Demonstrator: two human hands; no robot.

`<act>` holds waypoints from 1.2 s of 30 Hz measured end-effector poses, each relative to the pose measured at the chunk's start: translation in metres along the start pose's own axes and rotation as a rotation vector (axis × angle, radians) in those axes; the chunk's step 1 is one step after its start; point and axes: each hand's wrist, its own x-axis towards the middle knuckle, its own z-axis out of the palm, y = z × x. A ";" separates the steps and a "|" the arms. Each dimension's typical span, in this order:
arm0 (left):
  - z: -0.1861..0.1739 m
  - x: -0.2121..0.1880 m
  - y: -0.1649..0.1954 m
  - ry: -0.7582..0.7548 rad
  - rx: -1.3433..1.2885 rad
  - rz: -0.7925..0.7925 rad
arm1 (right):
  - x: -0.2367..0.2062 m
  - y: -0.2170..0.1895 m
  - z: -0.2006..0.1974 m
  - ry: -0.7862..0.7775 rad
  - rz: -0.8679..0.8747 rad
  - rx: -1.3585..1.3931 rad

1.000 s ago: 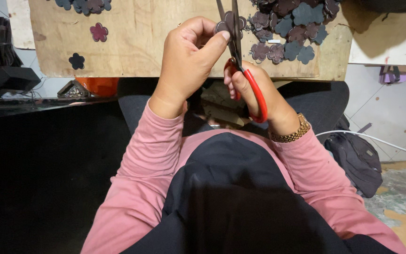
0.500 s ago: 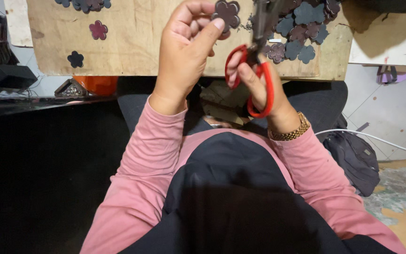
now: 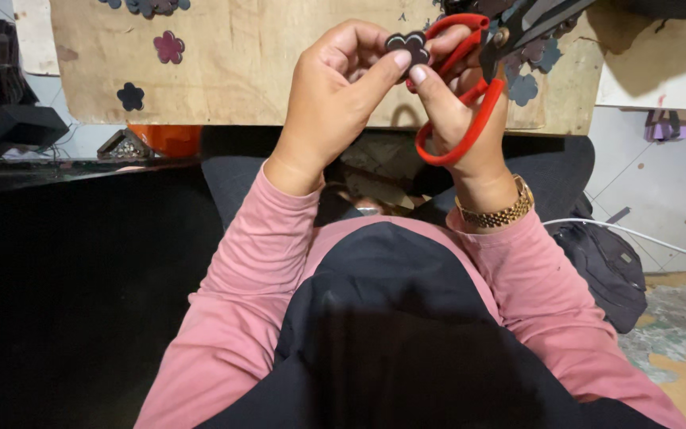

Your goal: The person trims the edges of dark, flower-shaped leather pieces using red-handled scissors. They pick up each piece, trim it, and place it on a wooden board. The process is repeated for multiple pieces.

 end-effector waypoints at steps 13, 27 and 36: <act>0.001 0.004 -0.009 0.111 -0.168 0.110 | 0.002 0.006 0.000 -0.018 0.007 0.117; -0.008 0.005 0.002 0.064 -0.170 0.047 | -0.008 0.000 -0.016 -0.163 0.218 -0.152; -0.005 0.003 0.007 0.080 -0.138 0.099 | -0.015 -0.008 -0.009 -0.440 0.221 -0.248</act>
